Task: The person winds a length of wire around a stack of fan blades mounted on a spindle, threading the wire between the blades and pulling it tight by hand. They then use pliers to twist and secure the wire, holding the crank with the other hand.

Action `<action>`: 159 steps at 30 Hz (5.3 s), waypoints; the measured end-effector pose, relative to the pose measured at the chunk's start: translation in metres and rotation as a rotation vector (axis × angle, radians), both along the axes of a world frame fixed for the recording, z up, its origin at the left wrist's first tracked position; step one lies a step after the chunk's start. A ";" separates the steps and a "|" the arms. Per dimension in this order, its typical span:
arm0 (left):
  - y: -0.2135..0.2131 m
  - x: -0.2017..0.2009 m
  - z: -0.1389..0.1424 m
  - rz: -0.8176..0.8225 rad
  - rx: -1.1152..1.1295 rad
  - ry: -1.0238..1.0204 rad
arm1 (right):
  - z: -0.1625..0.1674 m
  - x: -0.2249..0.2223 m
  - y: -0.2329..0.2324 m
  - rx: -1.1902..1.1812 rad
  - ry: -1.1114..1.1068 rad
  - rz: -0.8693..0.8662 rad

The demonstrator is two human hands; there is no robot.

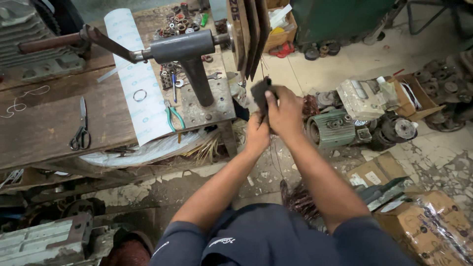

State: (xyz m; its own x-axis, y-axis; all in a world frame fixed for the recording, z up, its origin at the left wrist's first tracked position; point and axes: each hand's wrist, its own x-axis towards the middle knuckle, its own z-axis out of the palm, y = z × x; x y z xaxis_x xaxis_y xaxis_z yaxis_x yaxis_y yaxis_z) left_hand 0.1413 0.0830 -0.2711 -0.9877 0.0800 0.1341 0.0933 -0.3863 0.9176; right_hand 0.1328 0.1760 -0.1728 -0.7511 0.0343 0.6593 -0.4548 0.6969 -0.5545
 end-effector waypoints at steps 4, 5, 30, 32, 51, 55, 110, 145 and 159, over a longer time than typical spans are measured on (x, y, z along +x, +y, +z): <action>-0.001 0.016 0.018 -0.081 0.029 -0.050 | 0.018 -0.058 0.003 -0.478 -0.365 0.316; -0.002 0.022 0.023 -0.090 -0.015 -0.012 | 0.026 -0.072 0.005 -0.625 -0.469 0.382; -0.368 -0.082 0.165 1.118 -1.764 0.669 | -0.017 -0.090 -0.017 -1.025 -0.356 0.405; -0.365 -0.084 0.162 1.120 -1.734 0.694 | -0.039 -0.081 -0.016 -0.843 -0.221 0.346; -0.359 -0.056 0.180 0.980 -1.746 0.674 | -0.191 0.096 0.023 -0.832 -0.716 0.432; -0.360 -0.061 0.173 1.019 -1.747 0.642 | -0.181 0.096 0.017 -0.819 -0.861 0.342; -0.015 0.022 -0.025 -0.341 0.134 -0.208 | -0.032 -0.034 -0.011 -0.826 -0.462 0.256; 0.006 0.089 -0.021 -0.263 -0.013 -0.325 | -0.040 -0.038 0.013 -0.940 -0.798 0.508; 0.002 0.097 -0.020 -0.377 -0.252 -0.227 | -0.054 -0.038 0.012 -0.825 -0.602 0.575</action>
